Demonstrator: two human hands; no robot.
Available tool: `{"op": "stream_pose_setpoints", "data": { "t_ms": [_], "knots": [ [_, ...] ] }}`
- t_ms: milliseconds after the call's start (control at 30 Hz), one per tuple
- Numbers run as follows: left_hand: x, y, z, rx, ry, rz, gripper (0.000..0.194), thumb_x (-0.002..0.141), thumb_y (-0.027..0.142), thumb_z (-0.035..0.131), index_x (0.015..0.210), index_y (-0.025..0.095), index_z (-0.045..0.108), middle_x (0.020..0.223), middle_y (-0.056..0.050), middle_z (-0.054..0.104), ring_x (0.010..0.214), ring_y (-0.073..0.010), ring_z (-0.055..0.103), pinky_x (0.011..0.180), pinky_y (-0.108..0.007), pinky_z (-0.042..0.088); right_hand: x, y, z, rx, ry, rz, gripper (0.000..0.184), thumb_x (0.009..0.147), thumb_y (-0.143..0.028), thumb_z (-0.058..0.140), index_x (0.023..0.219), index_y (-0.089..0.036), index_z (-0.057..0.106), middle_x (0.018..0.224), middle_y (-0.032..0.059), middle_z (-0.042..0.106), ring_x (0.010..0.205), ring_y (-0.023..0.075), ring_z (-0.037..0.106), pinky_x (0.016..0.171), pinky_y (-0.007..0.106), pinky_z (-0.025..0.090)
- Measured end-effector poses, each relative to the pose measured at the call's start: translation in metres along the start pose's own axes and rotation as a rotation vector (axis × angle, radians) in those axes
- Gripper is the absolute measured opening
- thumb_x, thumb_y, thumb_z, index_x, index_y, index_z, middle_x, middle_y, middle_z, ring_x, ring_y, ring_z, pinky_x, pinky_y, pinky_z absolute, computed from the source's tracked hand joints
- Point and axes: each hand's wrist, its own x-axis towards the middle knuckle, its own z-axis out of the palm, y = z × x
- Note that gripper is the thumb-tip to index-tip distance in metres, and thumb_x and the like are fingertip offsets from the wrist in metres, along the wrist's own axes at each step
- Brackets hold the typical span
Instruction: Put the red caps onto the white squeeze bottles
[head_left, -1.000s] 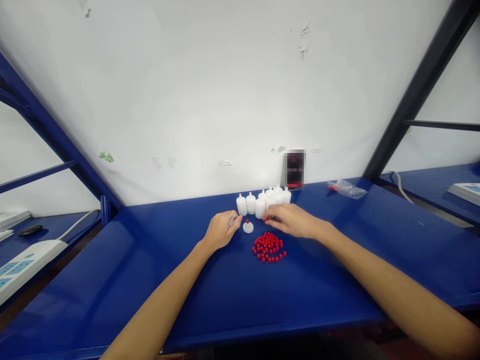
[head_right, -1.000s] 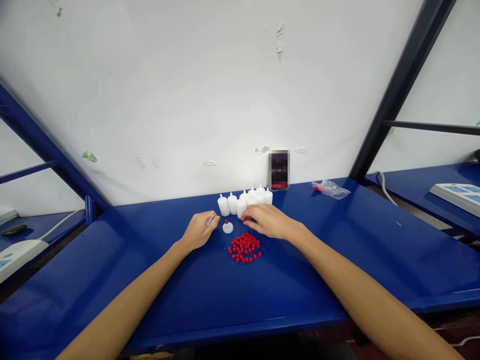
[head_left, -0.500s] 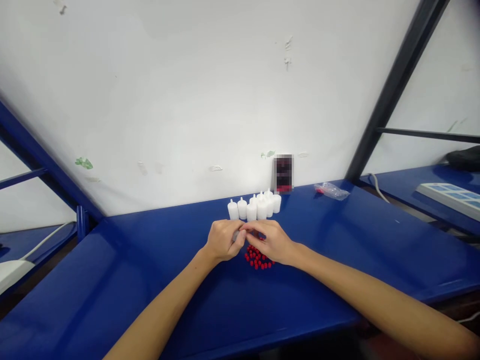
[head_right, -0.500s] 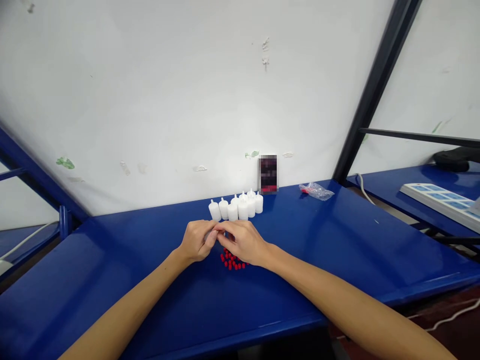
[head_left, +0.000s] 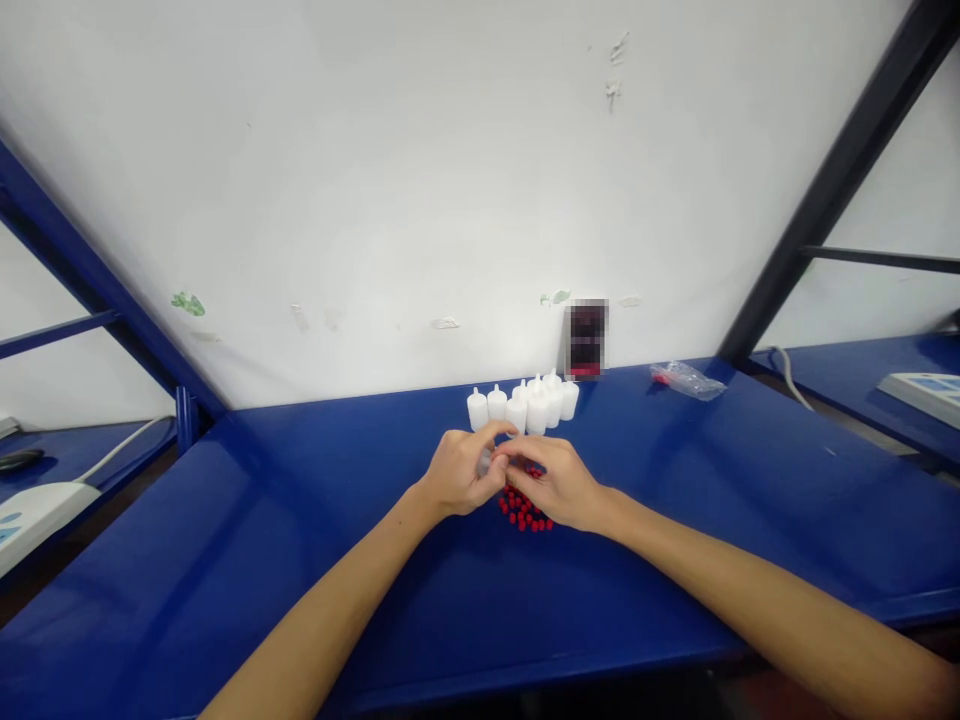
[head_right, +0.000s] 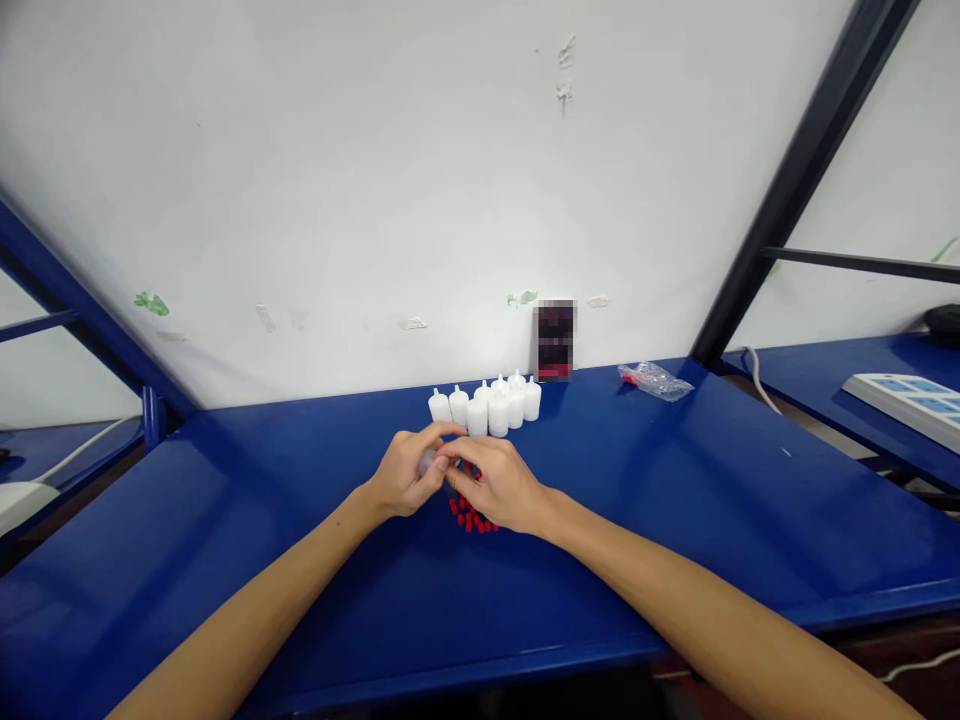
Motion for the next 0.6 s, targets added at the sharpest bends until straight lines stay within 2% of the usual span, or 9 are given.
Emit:
{"op": "stream_pose_setpoints", "data": {
  "t_ms": [67,133,200,300,433,533,600],
  "knots": [
    [-0.004,-0.008,-0.006,-0.01,0.037,-0.06,0.036,0.091,0.04,0.04,0.113,0.015,0.056,0.06,0.002,0.058,0.049,-0.0121,0.05,0.056,-0.025,0.039,0.006,0.002,-0.003,-0.004,0.044,0.085,0.011,0.093,-0.029,0.057,0.097,-0.02,0.063,0.079,0.0015,0.07,0.065,0.0132,0.062,0.062,0.025,0.048],
    [-0.009,-0.021,-0.013,0.004,0.155,-0.159,0.035,0.093,0.041,0.033,0.091,0.016,0.058,0.06,0.001,0.056,0.052,-0.0125,0.05,0.057,-0.025,0.039,0.015,0.005,-0.008,-0.035,0.073,0.189,0.015,0.094,-0.033,0.057,0.098,-0.02,0.062,0.08,0.0016,0.069,0.065,0.0132,0.061,0.061,0.025,0.046],
    [-0.015,-0.036,-0.021,0.045,0.24,-0.251,0.042,0.094,0.04,0.029,0.067,0.017,0.053,0.056,-0.001,0.052,0.053,-0.0132,0.05,0.057,-0.026,0.038,0.022,0.01,-0.013,-0.109,0.014,0.278,0.016,0.095,-0.034,0.055,0.099,-0.02,0.061,0.083,0.0017,0.07,0.066,0.0137,0.061,0.061,0.026,0.044],
    [-0.02,-0.05,-0.031,-0.023,0.327,-0.37,0.037,0.092,0.033,0.029,0.064,0.018,0.048,0.053,0.0,0.051,0.051,-0.0135,0.051,0.056,-0.026,0.039,0.027,0.015,-0.015,-0.247,-0.149,0.322,0.017,0.097,-0.032,0.05,0.102,-0.021,0.061,0.086,0.0021,0.07,0.07,0.016,0.062,0.061,0.027,0.042],
    [-0.018,-0.052,-0.036,-0.004,0.3,-0.438,0.023,0.087,0.021,0.03,0.07,0.02,0.046,0.053,0.002,0.049,0.048,-0.0137,0.048,0.055,-0.027,0.038,0.025,0.016,-0.006,-0.323,-0.292,0.253,0.026,0.099,-0.03,0.042,0.112,-0.022,0.063,0.103,0.0066,0.072,0.088,0.021,0.066,0.071,0.031,0.046],
    [-0.014,-0.047,-0.033,0.181,0.211,-0.411,0.026,0.091,0.022,0.031,0.072,0.02,0.048,0.06,0.0,0.051,0.056,-0.0154,0.05,0.061,-0.029,0.039,0.023,0.016,-0.006,-0.334,-0.314,0.223,0.035,0.101,-0.029,0.038,0.128,-0.022,0.058,0.12,0.0085,0.069,0.104,0.0237,0.065,0.082,0.034,0.048],
    [-0.011,-0.046,-0.031,0.256,0.136,-0.372,0.03,0.096,0.026,0.03,0.078,0.019,0.053,0.071,-0.002,0.057,0.066,-0.0169,0.054,0.068,-0.03,0.041,0.023,0.017,-0.016,-0.353,-0.319,0.228,0.038,0.1,-0.027,0.036,0.132,-0.022,0.056,0.124,0.0086,0.067,0.108,0.024,0.064,0.087,0.035,0.047]
  ]
}}
